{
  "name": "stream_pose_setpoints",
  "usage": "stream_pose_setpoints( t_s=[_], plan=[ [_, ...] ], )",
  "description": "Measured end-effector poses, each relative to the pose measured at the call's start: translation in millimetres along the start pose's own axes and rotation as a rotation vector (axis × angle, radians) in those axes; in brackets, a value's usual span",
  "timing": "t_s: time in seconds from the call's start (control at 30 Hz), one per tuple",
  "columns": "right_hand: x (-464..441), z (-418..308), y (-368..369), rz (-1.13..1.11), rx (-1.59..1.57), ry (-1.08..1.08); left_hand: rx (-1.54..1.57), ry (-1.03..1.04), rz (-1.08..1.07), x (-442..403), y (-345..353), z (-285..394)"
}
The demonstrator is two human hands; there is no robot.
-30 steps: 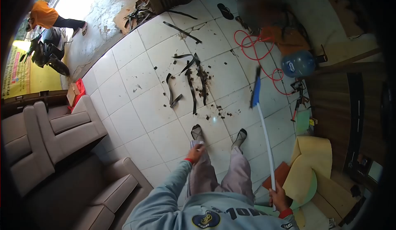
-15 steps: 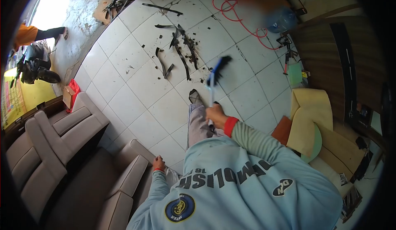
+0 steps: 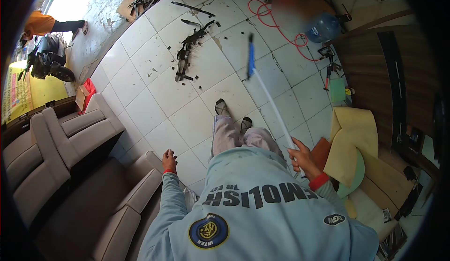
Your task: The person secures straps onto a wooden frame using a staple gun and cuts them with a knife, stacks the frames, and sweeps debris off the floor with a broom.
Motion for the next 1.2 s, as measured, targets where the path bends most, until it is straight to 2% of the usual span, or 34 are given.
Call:
stream_pose_setpoints(
  t_s=[0.1,0.2,0.27,0.33,0.37,0.4,0.47,0.5,0.6,0.73,0.83,0.9,0.97,1.0,1.07,1.1,1.13,1.17,1.2],
  plan=[
    [35.9,38.3,-45.2,0.223,0.067,0.092,-0.077,-0.063,0.001,18.9,11.3,-39.9],
    [7.0,89.4,-85.3,0.287,0.011,0.16,-0.211,-0.112,-0.108,31.6,41.5,-68.3],
    [-40.7,119.4,-87.8,0.191,-0.056,0.084,-0.334,-0.113,-0.203,47.8,69.7,-65.8],
    [-87.2,121.6,-61.3,-0.066,0.02,0.022,-0.471,0.027,-0.276,52.3,88.7,-53.5],
    [-108.0,120.7,-37.3,-0.078,-0.066,0.001,-0.537,0.097,-0.316,53.5,100.8,-45.7],
    [-130.5,117.2,-16.5,-0.18,0.014,-0.079,-0.513,0.142,-0.322,67.1,111.2,-24.8],
    [-120.4,66.2,12.5,-0.374,-0.097,0.008,-0.484,0.247,-0.354,71.2,118.0,5.2],
    [-114.4,53.4,10.7,-0.398,-0.111,-0.023,-0.46,0.293,-0.359,68.2,117.8,19.6],
    [-94.4,23.4,8.4,-0.483,-0.153,-0.076,-0.295,0.228,-0.242,75.4,93.3,62.2],
    [-42.6,-11.0,-35.8,-0.255,-0.064,-0.151,-0.178,0.183,0.035,44.7,21.2,50.3],
    [-38.2,-42.1,-57.5,0.023,0.102,-0.182,-0.191,0.04,0.151,4.2,-15.4,1.8],
    [-51.3,-73.1,-63.8,0.251,0.252,-0.187,-0.201,-0.161,0.085,2.2,-7.8,-8.3],
    [-118.5,-94.5,-79.5,0.334,0.346,-0.189,-0.23,-0.385,-0.06,-11.9,12.4,-8.4],
    [-159.8,-104.3,-79.5,0.37,0.391,-0.183,-0.261,-0.376,-0.158,-18.8,27.3,4.4],
    [-236.1,-147.7,-64.2,0.432,0.277,-0.09,-0.329,-0.323,-0.295,-19.8,58.7,41.8],
    [-291.5,-164.0,-57.1,0.346,0.932,-0.336,-0.367,-0.272,-0.333,-10.5,75.4,94.2],
    [-331.4,-179.4,-48.4,0.224,1.583,-0.581,-0.35,-0.128,-0.348,-16.3,83.8,138.1],
    [-345.1,-208.4,-19.1,0.156,1.842,-0.79,-0.337,0.013,-0.361,-24.3,90.4,174.2],
    [-351.7,-239.3,12.8,0.107,1.897,-0.875,-0.283,0.233,-0.322,-47.8,87.6,200.4]
  ],
)
Point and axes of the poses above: each hand's wrist, its own x-axis away from the middle knuckle, its own y-axis out of the palm, z = x × y, the point moved 2 cm from there along -x, towards the middle knuckle, and after that the axes turned 2 degrees about -z, right-handed, at the moved point
